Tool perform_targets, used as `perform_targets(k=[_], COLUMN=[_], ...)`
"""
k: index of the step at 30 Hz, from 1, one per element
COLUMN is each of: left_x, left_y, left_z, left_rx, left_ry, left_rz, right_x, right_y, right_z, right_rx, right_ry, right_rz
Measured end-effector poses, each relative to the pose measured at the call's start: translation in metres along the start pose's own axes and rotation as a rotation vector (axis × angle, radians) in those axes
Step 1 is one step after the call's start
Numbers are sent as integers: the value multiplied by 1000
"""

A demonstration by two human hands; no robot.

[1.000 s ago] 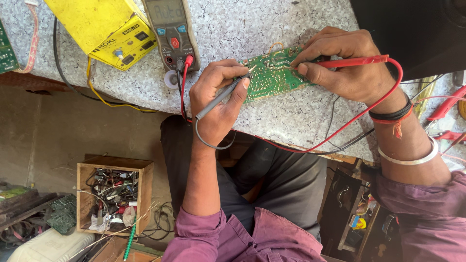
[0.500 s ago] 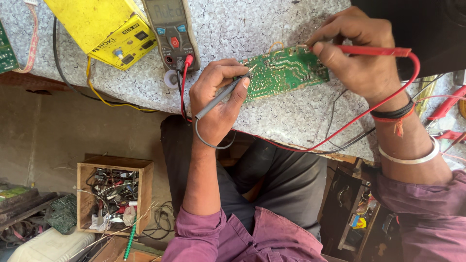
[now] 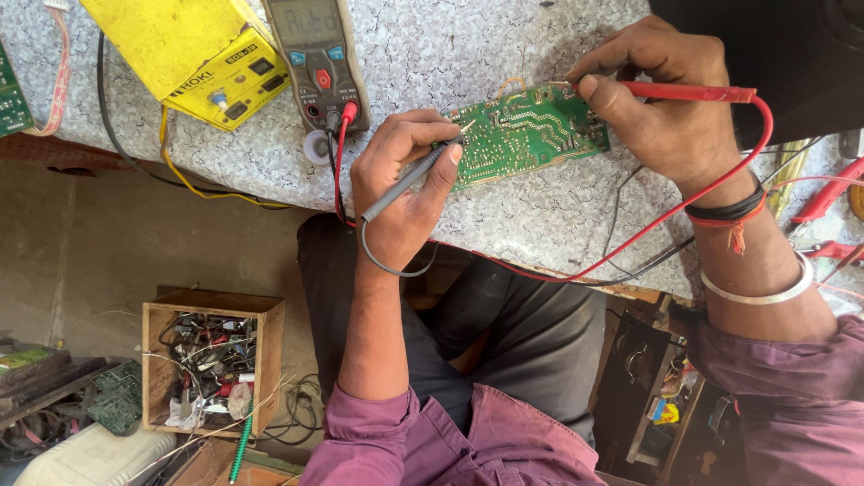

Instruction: The person uses a multimeter to test points on a green circuit board. They hold the board with one hand and touch various solder pads and traces with the multimeter probes while seated on the floor.

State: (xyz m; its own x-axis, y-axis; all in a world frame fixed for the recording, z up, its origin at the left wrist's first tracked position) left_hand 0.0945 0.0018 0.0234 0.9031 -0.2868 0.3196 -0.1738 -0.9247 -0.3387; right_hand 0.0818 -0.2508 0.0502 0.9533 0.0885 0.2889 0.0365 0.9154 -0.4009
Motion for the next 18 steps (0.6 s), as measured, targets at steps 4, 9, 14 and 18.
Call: perform_targets(k=[4,9,14,18], left_x=[0,0,0,0], left_y=[0,0,0,1], left_z=[0,0,0,1], left_rx=[0,4,12,14], left_ry=[-7,-5,-9,-4], left_rz=[-2,-2,-7,-9], right_x=[-1,1,-1,0], right_y=[0,1,0,0], right_z=[-3,-2,-4,-5], right_rx=[-6,-14,-25,-21], right_ry=[26,-26,-13,-18], right_rz=[-5,16,13,14])
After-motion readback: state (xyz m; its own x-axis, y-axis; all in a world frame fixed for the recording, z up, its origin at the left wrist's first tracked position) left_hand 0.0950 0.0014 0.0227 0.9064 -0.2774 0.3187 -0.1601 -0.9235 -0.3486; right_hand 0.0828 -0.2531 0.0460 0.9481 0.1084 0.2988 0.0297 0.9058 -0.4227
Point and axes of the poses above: each hand's wrist, its own x-axis towards the middle knuckle, its own y-axis out of the palm, z = x × y, the point moved 7 cm from there along x, towards the middle knuckle, and after that the axes turned 12 degrees about x, right-handed, at the moved point
